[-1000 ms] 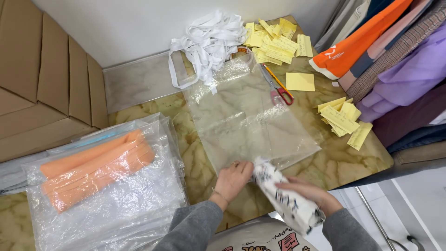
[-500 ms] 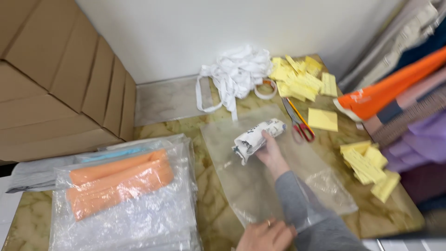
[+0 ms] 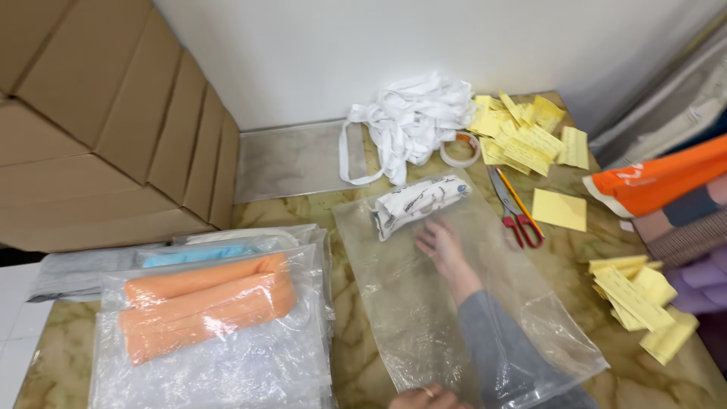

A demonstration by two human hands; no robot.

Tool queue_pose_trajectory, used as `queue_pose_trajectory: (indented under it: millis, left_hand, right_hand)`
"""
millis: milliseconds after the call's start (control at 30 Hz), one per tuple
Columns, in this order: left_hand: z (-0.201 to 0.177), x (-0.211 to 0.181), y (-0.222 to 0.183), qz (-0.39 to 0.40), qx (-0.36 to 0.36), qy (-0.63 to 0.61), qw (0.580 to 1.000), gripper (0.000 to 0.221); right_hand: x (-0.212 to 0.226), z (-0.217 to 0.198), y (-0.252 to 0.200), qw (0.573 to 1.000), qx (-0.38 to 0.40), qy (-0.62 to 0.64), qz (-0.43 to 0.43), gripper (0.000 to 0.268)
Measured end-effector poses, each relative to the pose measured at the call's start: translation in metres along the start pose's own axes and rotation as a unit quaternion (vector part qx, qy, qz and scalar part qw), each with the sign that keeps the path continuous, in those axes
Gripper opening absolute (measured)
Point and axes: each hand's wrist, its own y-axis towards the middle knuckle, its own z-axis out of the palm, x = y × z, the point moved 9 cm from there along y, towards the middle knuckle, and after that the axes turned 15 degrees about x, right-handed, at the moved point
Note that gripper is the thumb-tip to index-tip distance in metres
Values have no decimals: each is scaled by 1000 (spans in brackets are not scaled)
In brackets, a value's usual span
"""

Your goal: The person places folded clothes into clear plastic bags on a table. They fold the clothes, insert them into the bags, and smooth the plastic to seal them. The person handles multiple items including orange, patterned, and grey garments, stacking the packaged items on the table.

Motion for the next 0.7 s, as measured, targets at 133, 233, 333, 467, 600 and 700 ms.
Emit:
queue_pose_trajectory:
  millis: [133,233,333,467,600,700]
  left_hand:
    - [50,78,-47,-189,253,15,949,23]
    - [95,126,-133,-399,553,-102,725,45]
    - [112,124,-174,-434,604,-178,645,64]
    - [163,108,-205,-483,409,-566,528,29]
    - [151,109,-195,-479,396,-553,555,29]
    - [119,106,-183,-464,437,-466,614,31]
  right_hand:
    - [-33,-35,-95,991,113,46,49,63]
    - [-69,-48,-203,977,129,123,115,57]
    - [-103,-80,-281,982,16,148,118,51]
    - [-149,-132,-344,985,-58,105,121,39]
    - [-153,-111,-391,985,-97,14,139,25]
    - [-169,-75,-400,978,-67,-66,184,39]
